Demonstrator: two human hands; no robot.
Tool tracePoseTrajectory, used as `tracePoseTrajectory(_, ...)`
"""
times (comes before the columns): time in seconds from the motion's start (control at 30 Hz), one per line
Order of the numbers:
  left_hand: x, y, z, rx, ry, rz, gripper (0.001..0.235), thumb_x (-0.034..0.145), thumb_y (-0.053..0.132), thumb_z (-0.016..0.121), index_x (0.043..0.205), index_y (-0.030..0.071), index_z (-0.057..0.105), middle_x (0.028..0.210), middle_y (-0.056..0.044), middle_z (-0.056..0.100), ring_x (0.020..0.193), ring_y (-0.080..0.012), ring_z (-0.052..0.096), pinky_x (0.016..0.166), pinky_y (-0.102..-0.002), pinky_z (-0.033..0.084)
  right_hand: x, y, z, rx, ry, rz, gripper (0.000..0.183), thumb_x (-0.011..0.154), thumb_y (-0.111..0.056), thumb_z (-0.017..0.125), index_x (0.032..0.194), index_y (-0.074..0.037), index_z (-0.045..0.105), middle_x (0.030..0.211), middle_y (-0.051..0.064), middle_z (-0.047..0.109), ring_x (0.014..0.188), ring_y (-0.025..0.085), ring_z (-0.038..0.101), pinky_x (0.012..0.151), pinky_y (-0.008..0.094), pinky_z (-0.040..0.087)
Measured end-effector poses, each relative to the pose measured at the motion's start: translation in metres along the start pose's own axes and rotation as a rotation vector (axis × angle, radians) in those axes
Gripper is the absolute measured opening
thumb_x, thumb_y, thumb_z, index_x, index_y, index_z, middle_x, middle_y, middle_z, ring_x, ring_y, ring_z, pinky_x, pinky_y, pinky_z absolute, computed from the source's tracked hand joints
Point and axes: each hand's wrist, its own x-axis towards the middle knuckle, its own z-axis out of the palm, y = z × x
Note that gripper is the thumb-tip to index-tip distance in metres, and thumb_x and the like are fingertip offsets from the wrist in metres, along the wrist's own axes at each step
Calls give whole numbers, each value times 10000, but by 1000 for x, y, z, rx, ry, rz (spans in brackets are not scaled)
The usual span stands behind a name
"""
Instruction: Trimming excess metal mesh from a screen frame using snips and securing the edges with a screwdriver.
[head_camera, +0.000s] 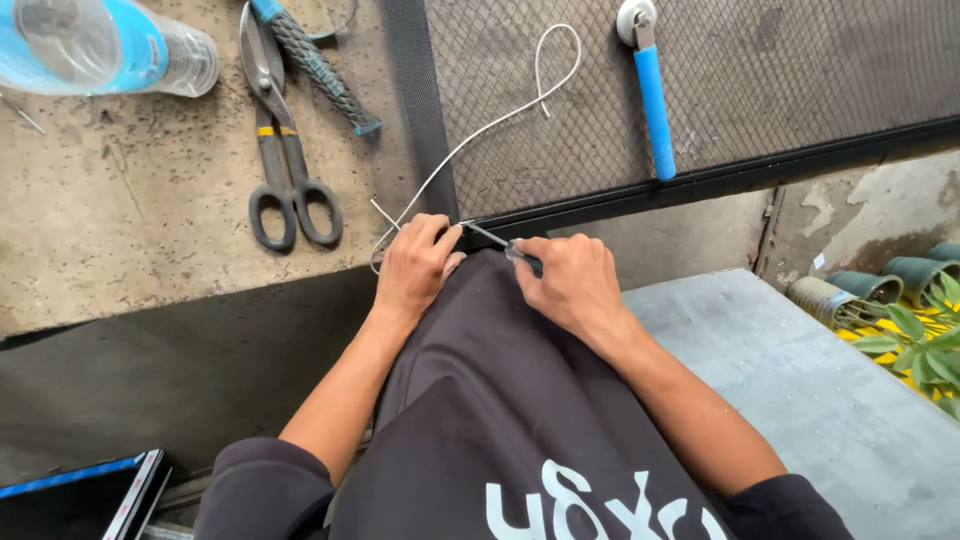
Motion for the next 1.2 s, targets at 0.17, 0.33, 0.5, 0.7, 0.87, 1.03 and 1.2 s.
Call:
tracePoseTrajectory(0.17,9,-5,-3,46,51,132,269,891,267,749,1063,71,683,1037,-71,595,980,-252,604,832,-345,516,2,-1,1,39,1,36,216,868,-249,732,1038,-148,819,682,161,739,646,413,741,567,497,621)
tracePoseTrajectory(0.33,15,-8,1,110,86,221,185,979,220,639,1025,44,671,1035,-102,585,974,-271,594,848,-350,515,8,1,8,8,-33,62,238,852,-300,728,1039,-188,823,713,193,745,695,462,738,605,559,619)
tracePoseTrajectory(0.5,8,-9,9,140,80,283,199,976,192,605,1017,8,671,1037,-108,575,984,-282,582,874,-353,518,15,-3,9,-5,-133,90,253,868,-298,683,1052,-185,817,748,224,741,748,492,738,635,568,627)
tracePoseTrajectory(0.7,8,-6,14,146,74,247,203,966,178,606,1045,3,673,1059,-105,579,1010,-281,589,893,-355,517,30,-29,16,-153,-187,21,231,826,-190,581,870,-97,788,584,152,675,589,456,722,515,509,602)
tracePoseTrajectory(0.87,10,-1,-1,176,52,195,234,916,212,670,1067,34,680,1052,-91,573,1025,-274,581,907,-367,507,46,-36,20,-175,-180,-28,243,807,-189,573,703,-37,732,539,160,632,572,445,708,507,515,580)
tracePoseTrajectory(1.03,8,-2,0,117,53,156,286,875,238,730,1080,42,692,1069,-81,581,1049,-282,590,929,-387,516,47,-36,-23,-100,-229,49,264,792,-231,574,735,-63,769,674,260,689,756,563,715,654,612,587)
tracePoseTrajectory(1.2,1,-6,6,41,130,142,222,1043,250,581,1097,63,690,1065,-79,607,1077,-269,617,980,-360,518,30,-27,-36,-11,-237,132,305,845,-184,643,1070,-65,810,861,267,754,870,515,740,761,588,605)
